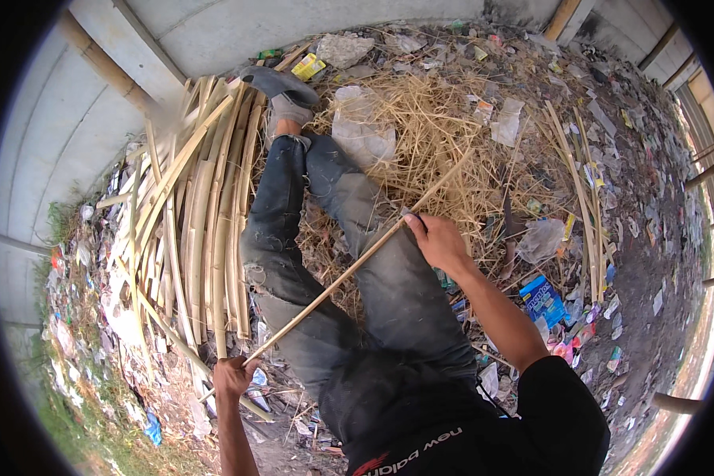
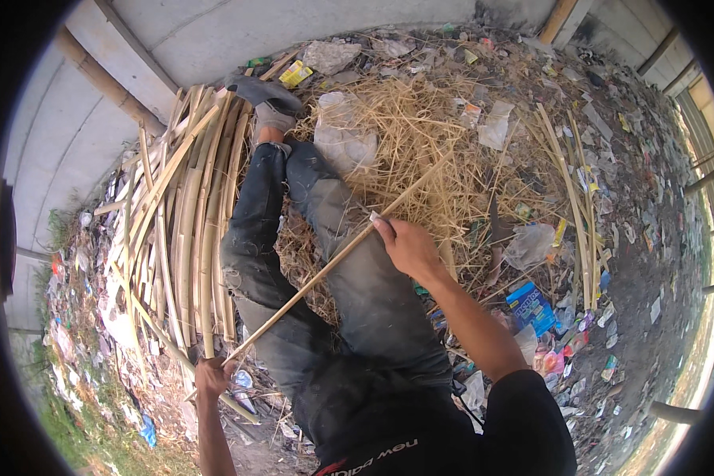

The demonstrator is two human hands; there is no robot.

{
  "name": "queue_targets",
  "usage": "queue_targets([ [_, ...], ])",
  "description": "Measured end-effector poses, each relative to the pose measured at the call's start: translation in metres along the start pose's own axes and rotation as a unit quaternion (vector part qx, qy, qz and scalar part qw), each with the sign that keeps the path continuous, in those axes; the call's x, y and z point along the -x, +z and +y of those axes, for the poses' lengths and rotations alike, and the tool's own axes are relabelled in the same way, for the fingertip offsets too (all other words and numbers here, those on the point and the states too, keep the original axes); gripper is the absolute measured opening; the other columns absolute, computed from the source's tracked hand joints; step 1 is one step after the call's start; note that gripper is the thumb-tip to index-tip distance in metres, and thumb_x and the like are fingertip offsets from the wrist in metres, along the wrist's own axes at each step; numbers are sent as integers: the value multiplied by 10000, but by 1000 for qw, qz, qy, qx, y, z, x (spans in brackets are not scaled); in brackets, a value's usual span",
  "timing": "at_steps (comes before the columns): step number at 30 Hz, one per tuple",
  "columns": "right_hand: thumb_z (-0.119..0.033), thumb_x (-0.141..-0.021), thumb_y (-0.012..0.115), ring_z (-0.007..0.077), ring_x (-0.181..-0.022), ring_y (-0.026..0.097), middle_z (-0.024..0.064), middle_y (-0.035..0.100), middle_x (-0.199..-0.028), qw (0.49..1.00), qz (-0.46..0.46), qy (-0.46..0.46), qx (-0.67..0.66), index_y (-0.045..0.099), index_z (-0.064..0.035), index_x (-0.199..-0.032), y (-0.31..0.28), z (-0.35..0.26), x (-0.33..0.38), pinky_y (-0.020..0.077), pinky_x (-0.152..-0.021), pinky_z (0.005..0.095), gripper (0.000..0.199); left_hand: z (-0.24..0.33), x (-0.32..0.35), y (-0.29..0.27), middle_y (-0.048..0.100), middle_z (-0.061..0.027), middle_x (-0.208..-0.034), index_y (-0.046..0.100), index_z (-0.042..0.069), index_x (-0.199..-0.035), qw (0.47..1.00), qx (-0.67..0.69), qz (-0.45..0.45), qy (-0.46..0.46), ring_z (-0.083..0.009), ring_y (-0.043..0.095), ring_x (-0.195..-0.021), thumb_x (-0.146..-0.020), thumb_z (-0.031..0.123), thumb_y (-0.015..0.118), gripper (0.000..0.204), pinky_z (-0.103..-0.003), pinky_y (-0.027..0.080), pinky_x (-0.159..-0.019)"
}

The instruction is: The person sits on the ground and uses a blue utility knife to shave thin strips from a long bamboo pole. They repeatedly run the blade along the length of the pole to smooth its surface, holding the pole with their left hand and the knife with their right.

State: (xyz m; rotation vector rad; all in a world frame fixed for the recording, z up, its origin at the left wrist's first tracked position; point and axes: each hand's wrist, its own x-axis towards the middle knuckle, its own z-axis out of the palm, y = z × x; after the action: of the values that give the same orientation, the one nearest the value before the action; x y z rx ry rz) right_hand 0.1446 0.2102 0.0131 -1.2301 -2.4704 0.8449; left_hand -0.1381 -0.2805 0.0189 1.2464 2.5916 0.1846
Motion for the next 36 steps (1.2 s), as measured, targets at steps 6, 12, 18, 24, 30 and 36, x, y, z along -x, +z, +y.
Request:
queue_targets([
  [6,-488,-1082,474,472,-774,673,262,680,-788,995,32,70,-56,738,-36,-1118,-17,8,-18,520,-710,542,524,31,-15,-7,566,-189,-553,661,43,-658,1000,9,1,4,-447,591,-550,-904,695,652,696,-498,461,-509],
  [12,-527,-1086,465,418,-624,556,225,574,-664,991,77,-68,-83,708,5,-1008,17,1,13,441,-635,502,590,67,-32,-1,567,-215,-545,650,26,-617,1000,24,-1,21,-452,585,-535,-922,642,675,688,-499,453,-497],
  [18,-461,-1084,480,483,-788,681,269,678,-784,997,1,39,-66,716,-2,-968,-14,4,-16,530,-705,540,529,162,-60,-17,618,-250,-579,685,19,-621,999,-16,-12,-31,-466,662,-591,-932,687,612,741,-531,532,-554],
  [24,-472,-1072,505,468,-774,676,263,663,-751,998,-62,-32,-11,710,7,-925,11,-49,42,521,-699,535,541,250,-103,-6,648,-283,-654,699,-14,-683,999,14,-14,-30,-505,675,-695,-964,628,611,707,-563,547,-644],
  [30,-500,-1072,480,474,-832,682,261,690,-811,997,-13,58,-47,706,0,-915,-4,2,-5,528,-748,541,571,274,-120,-2,691,-264,-733,682,14,-936,995,89,-28,45,-486,693,-713,-1011,450,603,449,-580,555,-658],
  [36,-482,-1081,486,473,-787,646,251,665,-788,995,4,57,-80,714,-4,-966,-1,7,1,503,-719,522,542,269,-116,12,701,-229,-743,566,66,-1064,993,81,-51,72,-471,698,-705,-1023,295,584,233,-592,554,-655],
])
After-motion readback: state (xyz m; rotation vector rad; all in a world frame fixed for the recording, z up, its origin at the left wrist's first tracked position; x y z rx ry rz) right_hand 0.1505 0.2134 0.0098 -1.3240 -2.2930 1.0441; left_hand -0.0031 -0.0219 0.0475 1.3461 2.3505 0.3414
